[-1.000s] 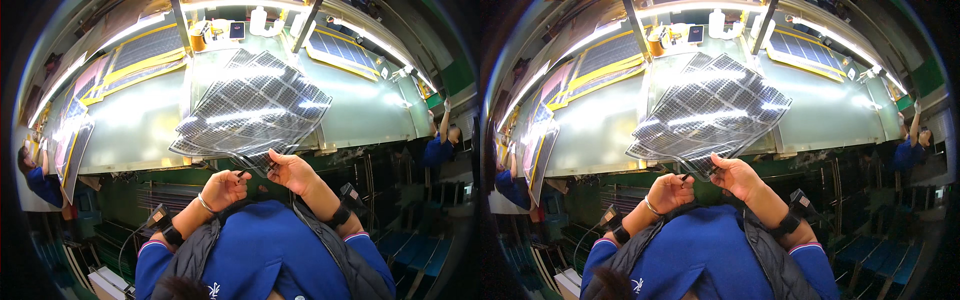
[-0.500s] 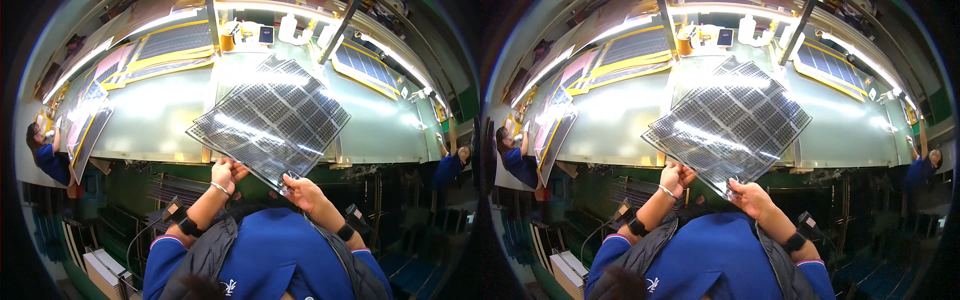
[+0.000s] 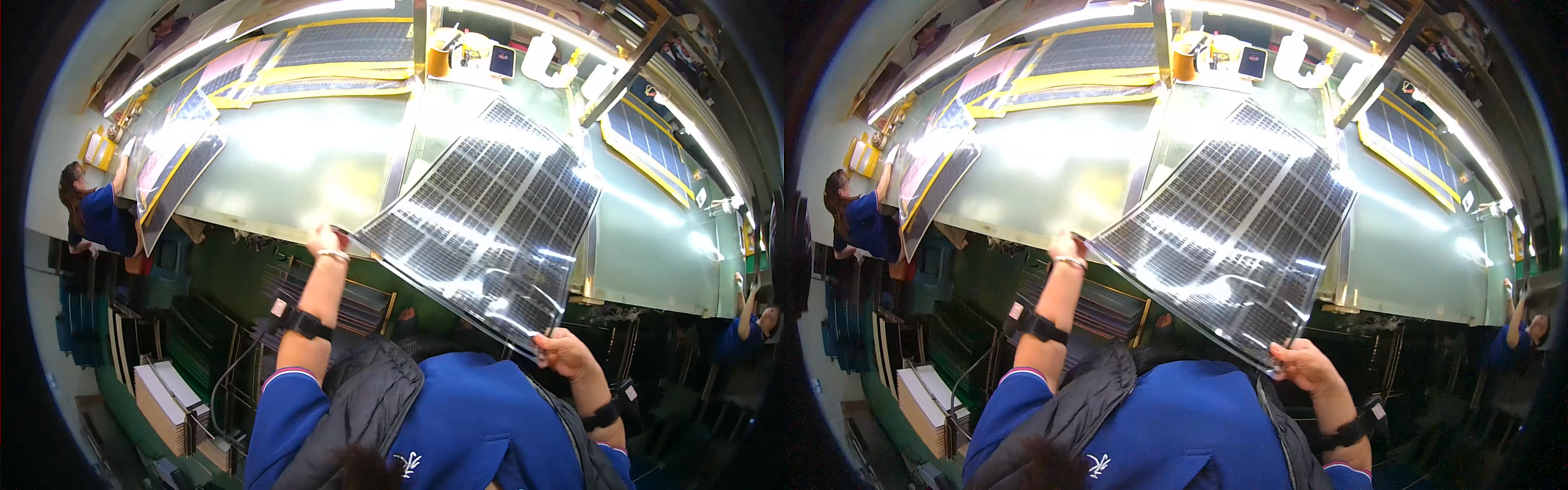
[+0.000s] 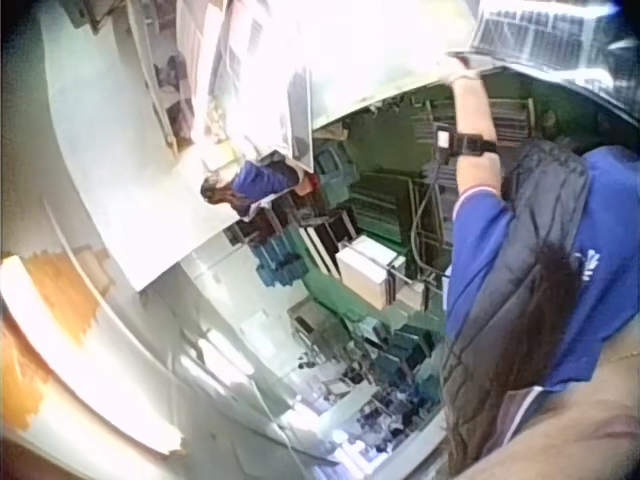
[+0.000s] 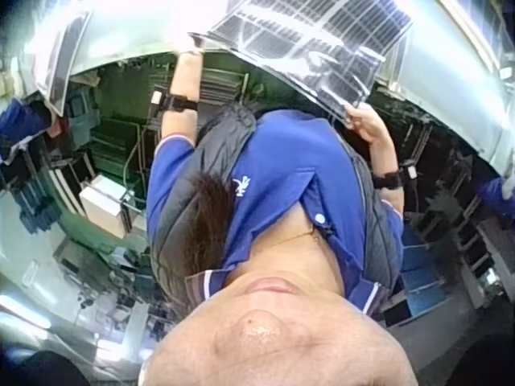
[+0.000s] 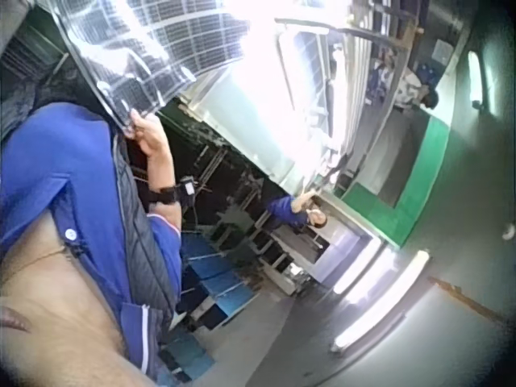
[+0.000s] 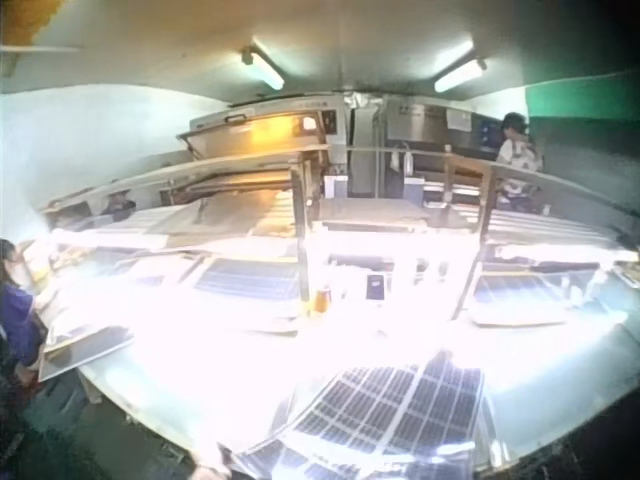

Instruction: Inspecting and sorting flexible solar panel cell sheets on an industrial workbench.

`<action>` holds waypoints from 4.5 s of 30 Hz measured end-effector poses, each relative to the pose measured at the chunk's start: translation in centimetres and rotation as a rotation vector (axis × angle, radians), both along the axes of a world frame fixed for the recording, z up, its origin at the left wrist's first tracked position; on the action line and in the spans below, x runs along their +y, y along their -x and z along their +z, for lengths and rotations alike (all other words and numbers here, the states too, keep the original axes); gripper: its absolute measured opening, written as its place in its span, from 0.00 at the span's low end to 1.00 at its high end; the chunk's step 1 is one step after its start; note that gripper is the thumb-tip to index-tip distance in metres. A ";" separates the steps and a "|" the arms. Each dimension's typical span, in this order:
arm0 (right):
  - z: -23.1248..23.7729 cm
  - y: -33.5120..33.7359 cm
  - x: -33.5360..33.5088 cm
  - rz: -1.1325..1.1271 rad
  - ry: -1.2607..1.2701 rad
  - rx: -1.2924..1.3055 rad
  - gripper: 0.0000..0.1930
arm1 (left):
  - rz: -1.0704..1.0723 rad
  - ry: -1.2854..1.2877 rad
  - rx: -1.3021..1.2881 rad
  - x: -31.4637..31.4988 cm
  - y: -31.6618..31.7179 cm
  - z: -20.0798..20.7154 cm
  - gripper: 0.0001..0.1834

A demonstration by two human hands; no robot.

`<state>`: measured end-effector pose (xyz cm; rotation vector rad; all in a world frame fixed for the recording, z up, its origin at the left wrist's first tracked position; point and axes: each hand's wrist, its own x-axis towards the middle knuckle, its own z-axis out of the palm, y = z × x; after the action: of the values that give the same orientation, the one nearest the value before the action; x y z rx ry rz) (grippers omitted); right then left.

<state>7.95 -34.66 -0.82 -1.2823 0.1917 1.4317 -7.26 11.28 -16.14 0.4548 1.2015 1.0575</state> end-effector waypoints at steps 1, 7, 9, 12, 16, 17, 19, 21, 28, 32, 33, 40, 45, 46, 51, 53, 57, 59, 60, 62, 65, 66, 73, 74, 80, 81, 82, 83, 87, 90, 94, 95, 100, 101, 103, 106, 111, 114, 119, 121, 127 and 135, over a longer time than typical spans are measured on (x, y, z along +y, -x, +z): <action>0.2 -1.1 -1.0 0.039 0.018 0.000 0.11 | 0.010 -0.003 0.238 2.4 1.2 -0.1 0.06; 1.1 -4.9 -3.9 0.105 0.066 -0.059 0.20 | 0.066 0.008 0.131 12.4 5.1 1.0 0.13; 1.4 -5.8 -3.6 0.193 0.187 -0.100 0.22 | 0.239 0.071 0.145 15.1 6.5 1.6 0.14; 0.8 -7.5 -5.8 0.223 0.233 -0.180 0.13 | 0.274 -0.011 0.024 24.4 18.4 -2.0 0.10; 1.8 -7.1 -5.5 0.194 0.397 -0.323 0.08 | 0.984 0.149 0.809 28.8 35.8 2.9 0.15; 1.8 -6.6 -4.8 0.161 0.448 -0.345 0.09 | 1.157 0.213 1.004 28.2 39.1 4.0 0.18; 1.8 -5.3 -4.7 0.084 0.555 -0.344 0.09 | 1.267 0.179 1.072 22.2 36.8 5.6 0.23; -0.1 -5.0 -6.4 0.029 0.547 -0.290 0.14 | 1.498 0.240 0.885 18.3 37.8 7.9 0.24; -6.5 -0.4 -8.8 -1.003 0.258 -0.225 0.05 | 0.763 0.429 0.522 17.7 27.4 -4.0 0.18; -9.8 1.6 -7.5 -1.238 -0.046 -0.299 0.10 | 0.366 0.092 0.192 18.7 16.6 -11.3 0.25; -10.0 2.1 -7.2 -1.263 -0.100 -0.319 0.11 | 0.253 -0.001 0.218 18.2 14.8 -12.1 0.27; -17.9 4.5 -12.2 -1.327 -0.029 -0.236 0.12 | 0.151 0.098 -0.396 16.8 16.4 -14.3 0.40; -16.6 6.5 -4.9 -1.410 -0.070 -0.051 0.11 | 0.089 0.024 -0.038 20.3 22.9 -21.1 0.37; -15.7 7.2 -3.6 -1.440 -0.063 0.029 0.11 | 0.177 0.154 -0.192 19.4 18.7 -19.6 0.36; -15.8 6.7 1.0 -1.202 -0.228 0.108 0.08 | -0.087 0.152 -0.337 20.6 15.9 -12.4 0.30; -15.7 5.7 3.1 -1.271 -0.112 0.206 0.07 | -0.112 0.142 -0.185 22.0 19.7 -12.2 0.27; -12.6 5.5 5.7 -1.278 -0.209 0.202 0.06 | -0.206 0.187 0.342 23.5 22.0 -13.6 0.22; -12.3 5.3 5.5 -1.278 -0.246 0.189 0.05 | -0.410 0.189 1.159 24.4 23.3 -12.5 0.19; -12.8 5.0 4.4 -1.208 -0.206 0.045 0.05 | -0.337 0.132 1.473 22.9 21.0 -11.4 0.18; -10.5 4.4 2.8 -1.175 -0.111 -0.278 0.06 | 0.262 -0.246 1.524 16.8 14.2 -3.2 0.19; -7.9 2.5 1.1 -1.299 0.013 -0.604 0.08 | 0.243 -1.039 0.928 15.9 12.2 -1.2 0.17; -7.7 1.6 -0.4 -1.285 0.185 -0.740 0.08 | 0.158 -1.060 0.803 14.9 9.5 0.1 0.16; 3.4 -0.5 -5.7 -0.778 0.752 -1.816 0.08 | -0.632 -0.842 -0.056 1.8 -8.8 7.3 0.11; 6.0 0.0 -5.5 -0.792 0.664 -1.841 0.08 | -0.766 -0.845 -0.101 -0.3 -10.3 8.1 0.11; 15.8 2.9 -5.9 -0.752 0.456 -1.964 0.07 | -1.335 -0.787 -0.320 -8.5 -14.4 13.9 0.14; 17.0 3.4 -6.0 -0.738 0.454 -1.974 0.08 | -1.363 -0.784 -0.351 -9.0 -14.7 14.7 0.15; 18.1 3.7 -5.6 -0.766 0.398 -1.969 0.08 | -1.427 -0.764 -0.322 -8.8 -14.6 15.5 0.17; 19.1 3.8 -5.2 -0.790 0.338 -1.962 0.08 | -1.401 -0.770 -0.318 -8.6 -14.6 15.7 0.17; 21.5 3.2 -6.6 -0.738 0.287 -1.971 0.10 | -1.107 -1.036 -0.069 -6.0 -14.2 16.4 0.41; 22.8 1.7 -5.3 -0.763 0.156 -1.982 0.09 | -0.749 -1.186 0.096 -1.1 -14.7 14.9 0.55; 23.3 -1.3 -5.9 -0.721 0.040 -1.815 0.07 | -1.262 -0.735 -0.386 2.9 -10.0 20.1 0.34; 23.3 -2.0 -4.6 -0.711 0.045 -1.833 0.07 | -1.347 -0.634 -0.546 3.2 -8.6 20.4 0.27; 23.0 -4.5 -1.7 -0.643 -0.105 -1.662 0.09 | -1.236 -0.757 -0.387 5.5 -4.7 20.1 0.10; 22.8 -5.0 -1.6 -0.643 -0.117 -1.659 0.09 | -1.167 -0.789 -0.357 5.6 -4.1 20.9 0.10; 22.1 -6.8 -0.9 -0.655 -0.215 -1.618 0.09 | -1.030 -0.898 -0.235 5.7 -2.1 23.9 0.09; 22.7 -7.7 0.0 -0.628 -0.287 -1.692 0.07 | -0.815 -1.013 -0.207 7.2 0.0 25.4 0.08; 20.0 -9.6 -1.0 -0.050 -0.604 -1.870 0.06 | -0.828 -1.660 0.059 7.4 4.3 28.4 0.11; 11.9 -10.5 -2.5 -0.115 -0.546 -1.269 0.10 | -0.899 -1.550 0.241 6.0 5.5 22.7 0.16; -4.9 -10.1 -2.3 -0.346 -0.306 -0.832 0.18 | -1.259 -0.920 -0.162 6.3 4.8 9.7 0.35; -7.6 -9.6 -1.2 -0.396 -0.340 -0.624 0.20 | -1.198 -0.474 -0.134 4.2 5.0 8.8 0.40; -7.2 -9.0 -1.2 -0.541 -0.492 -0.251 0.23 | -0.922 0.030 -0.127 2.5 8.4 6.8 0.30; -6.3 -8.9 0.7 -0.142 0.077 -0.527 0.22 | -1.313 -0.054 0.267 0.1 8.6 10.1 0.15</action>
<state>16.80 -33.92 -7.13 -1.6285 -0.0183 0.9348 -15.88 11.41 -6.05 1.2230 0.8044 -0.1171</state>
